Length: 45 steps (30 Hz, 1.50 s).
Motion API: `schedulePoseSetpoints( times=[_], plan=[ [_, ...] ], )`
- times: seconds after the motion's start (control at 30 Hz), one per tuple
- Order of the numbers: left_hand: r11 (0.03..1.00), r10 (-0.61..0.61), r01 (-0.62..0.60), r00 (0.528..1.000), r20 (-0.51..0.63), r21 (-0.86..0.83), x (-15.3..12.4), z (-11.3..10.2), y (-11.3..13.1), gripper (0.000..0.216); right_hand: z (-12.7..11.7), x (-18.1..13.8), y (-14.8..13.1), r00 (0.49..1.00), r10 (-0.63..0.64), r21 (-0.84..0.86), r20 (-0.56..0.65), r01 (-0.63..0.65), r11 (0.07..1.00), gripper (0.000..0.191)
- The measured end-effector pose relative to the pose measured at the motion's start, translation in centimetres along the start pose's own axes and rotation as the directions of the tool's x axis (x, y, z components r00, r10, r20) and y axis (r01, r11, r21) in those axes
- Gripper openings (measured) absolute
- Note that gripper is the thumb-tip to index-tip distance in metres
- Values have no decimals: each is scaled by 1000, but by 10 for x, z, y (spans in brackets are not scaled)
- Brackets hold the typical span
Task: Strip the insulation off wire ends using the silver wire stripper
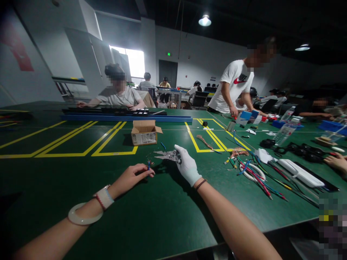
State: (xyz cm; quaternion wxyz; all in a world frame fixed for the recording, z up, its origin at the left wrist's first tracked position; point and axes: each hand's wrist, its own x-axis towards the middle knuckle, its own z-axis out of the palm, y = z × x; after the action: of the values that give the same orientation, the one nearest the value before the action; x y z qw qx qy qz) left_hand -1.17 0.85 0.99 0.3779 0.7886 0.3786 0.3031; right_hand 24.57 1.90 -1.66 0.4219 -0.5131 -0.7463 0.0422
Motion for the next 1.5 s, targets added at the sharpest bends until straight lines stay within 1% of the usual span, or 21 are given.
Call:
schedulePoseSetpoints(
  times=[0.1, 0.17, 0.27, 0.33, 0.53, 0.67, 0.77, 0.83, 0.87, 0.9, 0.97, 1.03, 1.07, 1.1, 1.13, 1.17, 1.2, 1.27, 1.33, 1.4, 1.5],
  plan=[
    [1000, 7, -6, 1000, -30, 11, 1, 1, -1, 29, 2, 2, -2, 998, 52, 149, -27, -48, 988, 45],
    [1000, 8, -7, 999, -39, 10, 1, 1, -2, 30, 4, 3, -4, 994, 103, 289, -31, -90, 953, 39],
    [1000, 1, -1, 999, -35, -8, 1, 2, -3, 32, 6, 3, -7, 979, 201, 516, 31, -188, 836, 39],
    [1000, -1, 0, 999, -34, -23, 1, 2, -4, 32, 6, 3, -8, 968, 241, 603, 65, -230, 764, 42],
    [1000, 9, -9, 999, -46, -17, 0, 1, -4, 31, 11, 2, -8, 941, 305, 720, 147, -313, 619, 46],
    [1000, 7, -7, 999, -41, 6, 0, 0, -1, 29, 9, 4, -9, 924, 318, 748, 210, -362, 556, 45],
    [1000, 11, -11, 999, -39, -1, 0, 0, -1, 29, -1, 7, -11, 909, 279, 737, 309, -414, 534, 43],
    [1000, 13, -14, 999, -37, -9, 0, 0, -1, 29, -13, 11, -12, 886, 207, 721, 414, -458, 519, 44],
    [1000, 13, -13, 999, -34, -13, 0, 1, -2, 29, -20, 12, -12, 863, 164, 715, 478, -491, 498, 44],
    [1000, 12, -12, 999, -32, -15, 0, 1, -2, 29, -27, 13, -11, 827, 113, 709, 551, -535, 460, 45],
    [1000, 11, -12, 999, -33, -21, 0, 2, -3, 30, -40, 12, -7, 739, 7, 682, 674, -626, 377, 49],
    [1000, 13, -14, 999, -34, -27, 0, 3, -4, 31, -49, 8, 1, 622, -84, 611, 779, -722, 325, 54],
    [999, 15, -16, 999, -37, -30, 1, 3, -4, 32, -51, 5, 5, 564, -134, 576, 814, -759, 302, 55],
    [999, 19, -20, 999, -41, -32, 1, 3, -4, 32, -52, 2, 10, 496, -203, 535, 844, -797, 281, 57],
    [999, 24, -25, 999, -46, -30, 1, 3, -4, 33, -50, -1, 14, 453, -253, 512, 855, -817, 265, 58],
    [999, 27, -29, 998, -51, -26, 1, 4, -4, 33, -47, -3, 17, 454, -279, 520, 846, -819, 243, 59],
    [999, 29, -31, 998, -56, -21, 1, 4, -4, 33, -43, -4, 18, 489, -285, 554, 824, -803, 221, 60],
    [1000, 28, -29, 998, -64, -9, 1, 4, -4, 32, -33, -4, 14, 598, -245, 643, 763, -740, 198, 61],
    [1000, 26, -26, 997, -74, 1, 1, 4, -4, 31, -24, -1, 4, 676, -185, 700, 713, -674, 235, 60],
    [999, 35, -34, 995, -90, 10, 1, 3, -5, 28, -18, 3, -7, 752, -125, 742, 647, -584, 328, 56],
    [998, 59, -57, 992, -113, 20, 1, 3, -6, 26, -15, 8, -16, 859, -36, 727, 512, -411, 550, 50]
  ],
)
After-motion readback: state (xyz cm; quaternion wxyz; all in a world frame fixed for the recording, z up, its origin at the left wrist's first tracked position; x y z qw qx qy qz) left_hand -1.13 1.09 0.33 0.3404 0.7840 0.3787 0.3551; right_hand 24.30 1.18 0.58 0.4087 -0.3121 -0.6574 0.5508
